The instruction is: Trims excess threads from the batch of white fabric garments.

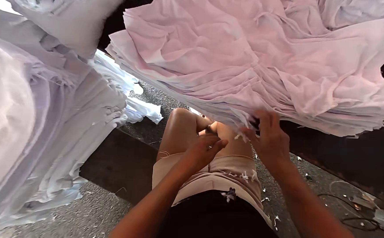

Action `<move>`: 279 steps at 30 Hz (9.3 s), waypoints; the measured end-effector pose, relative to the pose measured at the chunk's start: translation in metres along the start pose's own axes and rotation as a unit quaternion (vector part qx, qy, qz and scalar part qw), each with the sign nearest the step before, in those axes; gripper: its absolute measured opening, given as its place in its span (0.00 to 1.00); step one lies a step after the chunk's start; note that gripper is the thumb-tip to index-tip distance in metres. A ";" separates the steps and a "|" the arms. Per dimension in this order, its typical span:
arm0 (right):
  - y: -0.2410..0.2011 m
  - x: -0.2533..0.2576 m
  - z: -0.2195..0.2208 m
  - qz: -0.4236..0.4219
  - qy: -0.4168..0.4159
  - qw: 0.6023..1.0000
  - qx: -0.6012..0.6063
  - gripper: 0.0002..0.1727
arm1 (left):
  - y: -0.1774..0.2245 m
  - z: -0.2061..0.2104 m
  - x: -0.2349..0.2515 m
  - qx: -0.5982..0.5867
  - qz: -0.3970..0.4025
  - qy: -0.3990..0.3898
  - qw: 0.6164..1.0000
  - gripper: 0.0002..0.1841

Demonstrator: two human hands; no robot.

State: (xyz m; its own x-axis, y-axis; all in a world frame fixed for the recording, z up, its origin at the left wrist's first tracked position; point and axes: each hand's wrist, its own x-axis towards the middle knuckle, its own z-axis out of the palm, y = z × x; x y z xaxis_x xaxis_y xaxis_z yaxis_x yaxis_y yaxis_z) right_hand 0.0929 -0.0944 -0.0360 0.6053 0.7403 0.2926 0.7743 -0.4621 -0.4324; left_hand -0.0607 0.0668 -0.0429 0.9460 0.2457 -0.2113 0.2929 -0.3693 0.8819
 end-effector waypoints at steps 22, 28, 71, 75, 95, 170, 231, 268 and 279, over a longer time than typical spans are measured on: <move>0.019 -0.044 -0.013 -0.049 0.099 0.980 0.168 0.16 | 0.070 0.057 0.037 -0.526 -0.222 0.048 0.819 0.07; 0.043 -0.037 -0.016 0.035 0.007 0.995 0.096 0.24 | 0.072 0.057 0.022 -0.514 -0.196 0.072 0.832 0.10; 0.045 -0.010 -0.010 -0.166 0.053 0.984 0.037 0.11 | 0.069 0.063 0.028 -0.467 -0.127 0.087 0.871 0.10; 0.044 -0.010 -0.006 -0.180 0.076 0.981 0.012 0.10 | 0.068 0.062 0.027 -0.462 -0.122 0.086 0.874 0.10; 0.042 -0.018 -0.001 -0.159 0.069 0.984 0.048 0.12 | 0.065 0.065 0.017 -0.453 -0.119 0.094 0.878 0.09; 0.045 -0.024 0.004 -0.127 0.069 0.985 0.094 0.11 | 0.062 0.075 0.024 -0.306 -0.021 0.106 0.946 0.08; 0.045 -0.040 -0.001 -0.032 -0.001 0.998 0.060 0.18 | 0.013 0.065 0.034 0.227 0.339 0.322 0.854 0.09; 0.039 -0.021 -0.007 -0.018 0.033 0.980 0.193 0.14 | 0.040 0.076 0.048 -0.154 -0.069 0.246 0.954 0.20; 0.039 -0.049 -0.004 0.011 -0.002 0.982 0.188 0.18 | 0.050 0.066 0.032 -0.308 -0.171 0.103 0.930 0.09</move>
State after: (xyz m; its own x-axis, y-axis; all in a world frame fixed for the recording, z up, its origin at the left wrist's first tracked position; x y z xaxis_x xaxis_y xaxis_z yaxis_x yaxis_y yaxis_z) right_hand 0.0940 -0.1506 -0.0642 0.6202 0.7340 0.2768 0.6377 -0.2662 -0.7228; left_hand -0.0065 -0.0032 -0.0340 0.7465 0.4443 -0.4953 0.3777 0.3298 0.8652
